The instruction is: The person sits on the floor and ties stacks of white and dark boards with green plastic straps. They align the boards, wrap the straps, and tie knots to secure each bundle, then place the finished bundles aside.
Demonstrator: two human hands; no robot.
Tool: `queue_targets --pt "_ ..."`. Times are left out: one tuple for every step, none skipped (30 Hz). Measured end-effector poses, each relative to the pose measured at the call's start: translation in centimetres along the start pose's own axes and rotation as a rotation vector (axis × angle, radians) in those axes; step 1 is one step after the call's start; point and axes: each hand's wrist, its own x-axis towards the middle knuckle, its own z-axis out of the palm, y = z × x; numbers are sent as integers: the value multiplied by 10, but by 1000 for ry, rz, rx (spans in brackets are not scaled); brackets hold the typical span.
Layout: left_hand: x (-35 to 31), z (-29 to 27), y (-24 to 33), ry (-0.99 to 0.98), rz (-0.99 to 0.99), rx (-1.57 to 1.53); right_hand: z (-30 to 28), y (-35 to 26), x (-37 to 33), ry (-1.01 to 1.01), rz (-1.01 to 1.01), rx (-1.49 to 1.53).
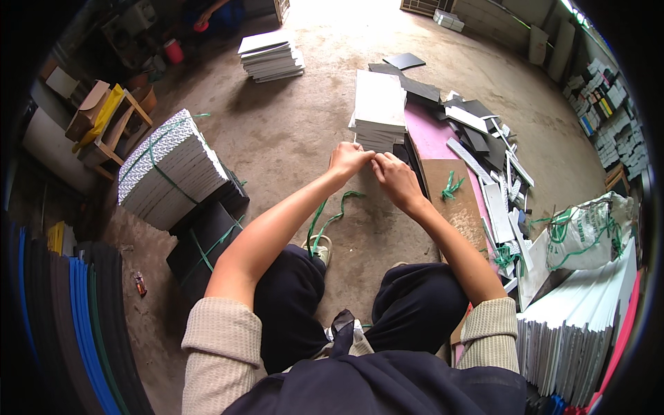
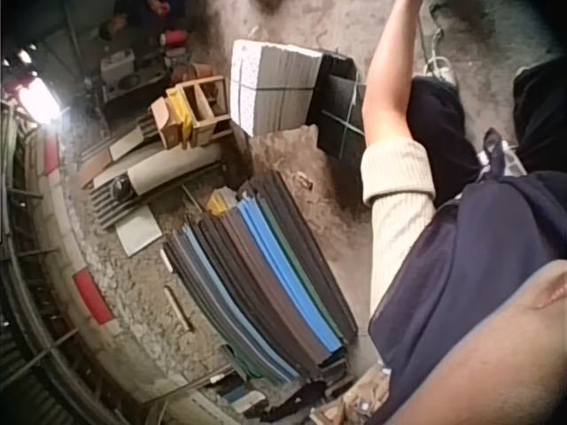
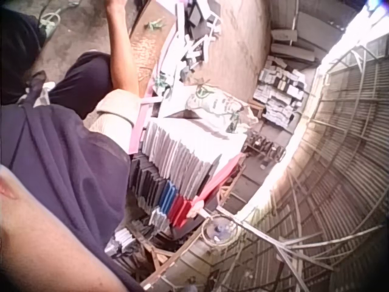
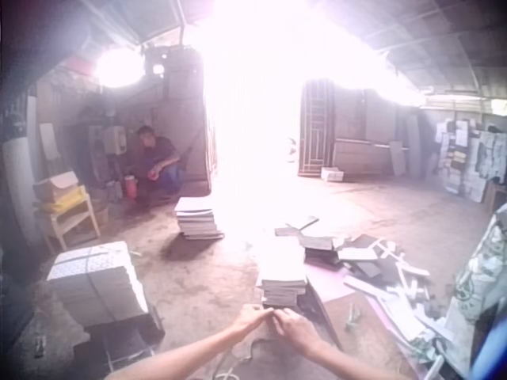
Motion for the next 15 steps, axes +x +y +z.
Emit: queue_targets --pt "2 0 2 70 58 113 0 -4 0 4 2 -22" --pt "4 -1 4 141 117 226 1 -6 1 -11 22 -24" --pt "6 -1 9 210 175 336 1 -6 1 -28 43 -30" --pt "5 -4 17 200 180 423 1 -6 1 -44 65 -35" --pt "7 -7 17 230 219 450 1 -8 0 -49 77 -19" --pt "9 -11 15 260 259 475 1 -11 -2 -53 89 -3" --pt "10 -13 13 289 299 501 1 -13 -3 -57 102 13" --pt "11 -12 12 298 340 538 5 -10 -3 -54 86 17" --pt "10 -12 13 271 315 552 6 -9 -3 -56 87 27" --pt "9 -12 15 243 289 565 5 -8 -4 -58 89 37" --pt "9 -11 16 216 264 578 5 -8 -6 -59 91 47" --pt "9 -10 16 215 279 580 2 -9 -7 -57 90 49" --pt "9 -9 16 214 294 582 2 -8 -7 -59 86 59" --pt "9 -8 16 214 308 584 3 -7 -8 -62 83 69" --pt "9 -7 16 213 308 584 3 -5 -7 -64 77 78"
